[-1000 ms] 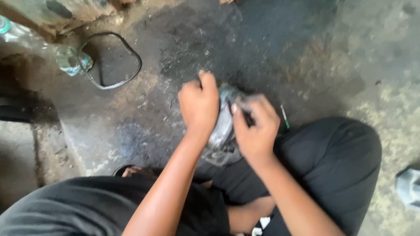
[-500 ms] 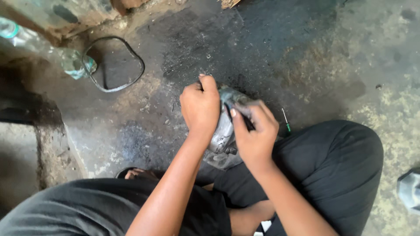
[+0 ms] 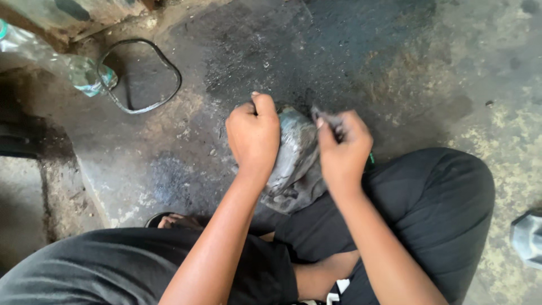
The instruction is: The person sits on the floor and scrubs a small, dark metal part with a cloth and a small tool. They repeatedly rub the surface of the object, turning it over to clean different sides.
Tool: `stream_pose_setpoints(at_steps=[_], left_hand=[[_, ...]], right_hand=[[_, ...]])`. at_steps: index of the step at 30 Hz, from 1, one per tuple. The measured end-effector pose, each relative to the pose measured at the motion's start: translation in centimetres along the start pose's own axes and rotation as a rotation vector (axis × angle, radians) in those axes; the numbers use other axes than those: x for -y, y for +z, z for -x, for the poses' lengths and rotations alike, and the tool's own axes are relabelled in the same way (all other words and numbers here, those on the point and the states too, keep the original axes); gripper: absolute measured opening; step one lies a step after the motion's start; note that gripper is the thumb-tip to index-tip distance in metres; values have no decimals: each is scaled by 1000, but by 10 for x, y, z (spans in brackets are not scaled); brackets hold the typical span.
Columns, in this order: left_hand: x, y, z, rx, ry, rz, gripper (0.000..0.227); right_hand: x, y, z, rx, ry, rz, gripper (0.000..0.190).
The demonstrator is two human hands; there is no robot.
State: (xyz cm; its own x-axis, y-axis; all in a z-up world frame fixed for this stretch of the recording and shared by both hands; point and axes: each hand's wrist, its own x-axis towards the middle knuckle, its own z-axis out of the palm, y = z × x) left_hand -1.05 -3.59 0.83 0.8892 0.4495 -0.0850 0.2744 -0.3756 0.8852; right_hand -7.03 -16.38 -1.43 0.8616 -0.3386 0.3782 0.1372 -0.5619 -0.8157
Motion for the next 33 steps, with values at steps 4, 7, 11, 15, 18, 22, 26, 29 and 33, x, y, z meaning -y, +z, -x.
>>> stream_pose_setpoints(at_steps=[4, 7, 11, 15, 18, 22, 26, 29, 33], left_hand=[[2, -3, -4, 18, -2, 13, 53], [2, -1, -6, 5, -12, 18, 54], [3, -1, -10, -9, -40, 39, 53], [2, -2, -16, -24, 3, 8, 54], [2, -4, -15, 12, -84, -4, 56], [8, -6, -14, -15, -84, 3, 58], [14, -8, -29, 28, -213, 55, 63], [25, -15, -41, 91, -345, 232, 69], [28, -12, -41, 240, -492, 373, 86]], right_hand=[[2, 2, 6, 11, -113, -14, 12], [-2, 4, -15, 35, 37, -109, 6], [8, 3, -3, 77, -60, -87, 8], [12, 2, -11, 73, 4, -8, 5], [7, 4, -20, 49, -196, -6, 4], [6, -1, -20, 102, -44, 67, 12], [2, -6, 2, 195, -222, -54, 6], [-38, -6, -25, 48, 52, -137, 4], [-77, -29, -33, -117, 444, -517, 6]])
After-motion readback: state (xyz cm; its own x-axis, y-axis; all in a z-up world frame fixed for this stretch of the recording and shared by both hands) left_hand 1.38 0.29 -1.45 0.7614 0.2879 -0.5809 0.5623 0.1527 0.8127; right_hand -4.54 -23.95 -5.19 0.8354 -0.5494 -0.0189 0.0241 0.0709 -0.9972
